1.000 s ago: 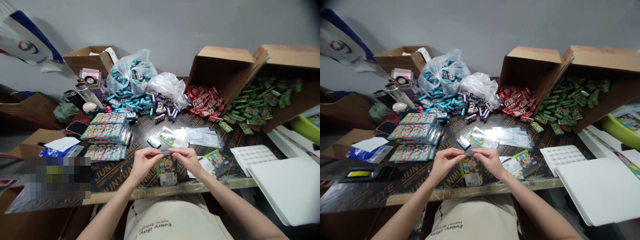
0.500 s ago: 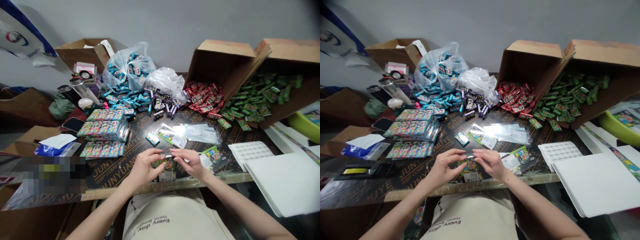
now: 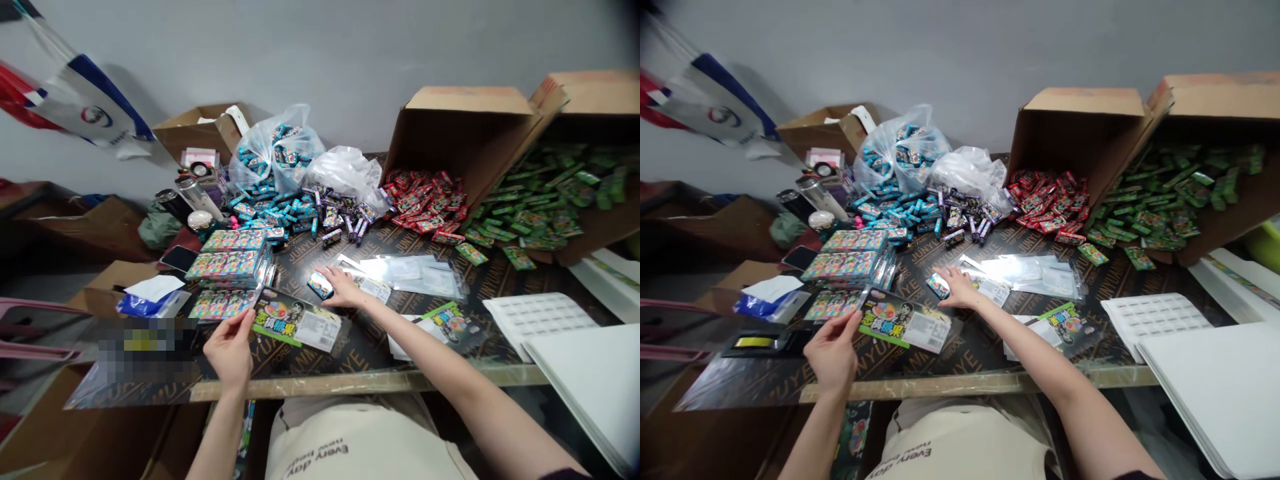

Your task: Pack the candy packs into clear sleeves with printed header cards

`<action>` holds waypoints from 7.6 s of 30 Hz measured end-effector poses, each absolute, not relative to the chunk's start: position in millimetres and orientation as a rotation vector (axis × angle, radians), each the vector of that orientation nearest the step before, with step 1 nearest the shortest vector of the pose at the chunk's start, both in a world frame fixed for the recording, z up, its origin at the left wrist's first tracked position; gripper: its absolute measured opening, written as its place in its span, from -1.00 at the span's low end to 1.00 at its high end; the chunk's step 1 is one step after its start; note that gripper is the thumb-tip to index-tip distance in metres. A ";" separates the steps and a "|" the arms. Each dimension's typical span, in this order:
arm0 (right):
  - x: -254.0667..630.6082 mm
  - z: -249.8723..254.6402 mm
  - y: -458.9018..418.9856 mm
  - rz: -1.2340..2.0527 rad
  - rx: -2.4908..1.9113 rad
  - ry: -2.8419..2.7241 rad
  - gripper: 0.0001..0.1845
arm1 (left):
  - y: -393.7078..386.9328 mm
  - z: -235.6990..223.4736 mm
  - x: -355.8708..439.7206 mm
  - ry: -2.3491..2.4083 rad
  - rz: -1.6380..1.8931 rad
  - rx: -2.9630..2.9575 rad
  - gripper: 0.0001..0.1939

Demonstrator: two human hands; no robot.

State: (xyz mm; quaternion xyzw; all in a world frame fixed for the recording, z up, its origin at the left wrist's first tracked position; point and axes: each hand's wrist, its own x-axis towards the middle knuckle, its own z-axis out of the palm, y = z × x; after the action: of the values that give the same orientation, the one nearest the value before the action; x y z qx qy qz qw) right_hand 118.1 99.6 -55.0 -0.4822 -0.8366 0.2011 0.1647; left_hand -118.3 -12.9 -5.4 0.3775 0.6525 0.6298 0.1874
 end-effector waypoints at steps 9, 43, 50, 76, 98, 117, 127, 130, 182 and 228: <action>121.1 -17.5 82.7 0.623 -1.154 -2.404 -0.18 | -22.0 -21.5 -115.9 1.781 1.170 1.145 -0.55; 197.4 -40.4 14.9 0.873 -1.024 -2.339 0.12 | 25.7 -39.8 -32.7 1.073 0.419 2.437 0.04; 178.4 -39.0 18.2 0.624 -1.238 -2.129 -0.24 | 33.5 -43.4 -40.7 1.269 0.577 2.334 0.05; 198.5 -10.5 95.2 1.305 -1.058 -1.812 -0.68 | 55.3 -11.6 -9.9 1.042 0.716 1.089 -0.59; 210.1 -50.2 26.5 0.563 -1.156 -2.177 -0.14 | 27.9 -53.9 -45.9 1.333 0.346 2.379 0.10; 274.2 -32.4 93.7 0.098 -1.786 -1.609 -0.39 | 34.1 -66.5 -34.3 1.301 0.473 2.418 0.00; 405.6 -19.3 148.5 0.348 -1.847 -1.233 -0.71 | 36.7 -69.0 -47.1 1.319 0.493 2.320 -0.22; 341.4 -23.2 130.8 0.515 -1.682 -1.303 -0.67 | 44.4 -49.7 -23.6 1.357 0.786 2.007 -0.41; 243.8 -48.9 33.0 0.381 -1.473 -1.954 -0.45 | 38.4 -57.6 -28.9 1.273 0.465 2.408 -0.01; 207.6 -52.6 10.8 0.838 -1.032 -2.139 -0.11 | 18.9 -57.1 -44.3 1.215 0.383 2.384 0.11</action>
State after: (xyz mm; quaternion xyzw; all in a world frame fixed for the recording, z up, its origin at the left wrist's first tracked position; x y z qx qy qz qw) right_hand 207.6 10.8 -52.6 -0.3900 -0.8084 0.3169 0.3066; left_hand -44.3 18.9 -57.1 0.8609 0.4387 0.1382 0.2176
